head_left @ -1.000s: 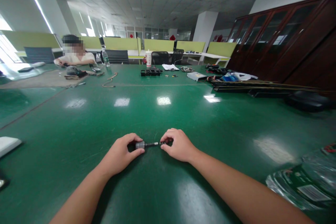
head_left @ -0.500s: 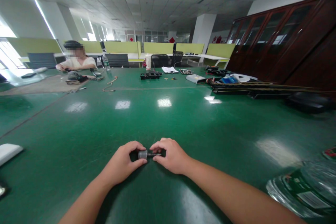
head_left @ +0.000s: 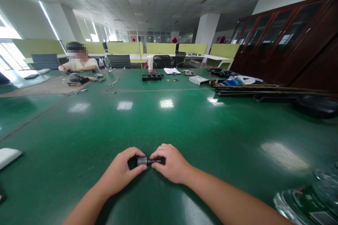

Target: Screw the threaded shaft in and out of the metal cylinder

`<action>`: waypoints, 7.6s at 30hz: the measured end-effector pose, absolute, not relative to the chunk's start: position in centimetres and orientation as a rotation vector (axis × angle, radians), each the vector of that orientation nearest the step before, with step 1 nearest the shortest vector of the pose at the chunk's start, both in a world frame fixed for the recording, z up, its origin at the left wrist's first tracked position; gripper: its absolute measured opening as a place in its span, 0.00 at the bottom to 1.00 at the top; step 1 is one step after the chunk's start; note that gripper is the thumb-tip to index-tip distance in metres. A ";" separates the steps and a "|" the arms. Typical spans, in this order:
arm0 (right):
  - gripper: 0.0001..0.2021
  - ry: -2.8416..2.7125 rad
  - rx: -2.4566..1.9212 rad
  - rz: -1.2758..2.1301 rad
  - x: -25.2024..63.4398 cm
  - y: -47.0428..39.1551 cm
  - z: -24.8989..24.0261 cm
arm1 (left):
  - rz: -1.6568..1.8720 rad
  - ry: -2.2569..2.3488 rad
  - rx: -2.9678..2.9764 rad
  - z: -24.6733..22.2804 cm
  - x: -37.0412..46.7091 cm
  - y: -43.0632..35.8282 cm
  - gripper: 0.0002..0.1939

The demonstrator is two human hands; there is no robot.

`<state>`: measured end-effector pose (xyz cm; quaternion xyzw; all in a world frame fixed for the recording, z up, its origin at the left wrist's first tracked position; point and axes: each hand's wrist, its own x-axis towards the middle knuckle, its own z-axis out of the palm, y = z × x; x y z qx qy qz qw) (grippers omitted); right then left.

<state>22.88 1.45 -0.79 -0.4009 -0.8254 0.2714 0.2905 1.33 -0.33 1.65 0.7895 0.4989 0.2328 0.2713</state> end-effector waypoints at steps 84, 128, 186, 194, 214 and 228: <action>0.07 -2.213 -1.095 0.671 22.7 1.3 -1.1 | 0.606 1.324 2.126 1.1 1.3 0.3 0.08; 0.03 -2.100 -1.394 0.454 24.3 2.1 -0.8 | 0.649 1.461 2.127 1.3 1.2 0.3 0.10; 0.10 -2.244 -1.017 0.639 23.1 1.4 -1.2 | 0.551 1.370 2.110 1.7 1.8 -0.2 0.11; 0.08 -2.237 -1.005 0.638 23.0 1.4 -1.4 | 0.540 1.377 2.091 1.9 1.8 -0.3 0.09; 0.05 -2.231 -0.987 0.607 23.3 1.5 -1.2 | 0.558 1.382 2.062 1.9 2.0 -0.3 0.09; 0.06 -2.225 -1.041 0.593 23.2 1.2 -1.2 | 0.553 1.372 2.081 1.9 2.0 -0.2 0.09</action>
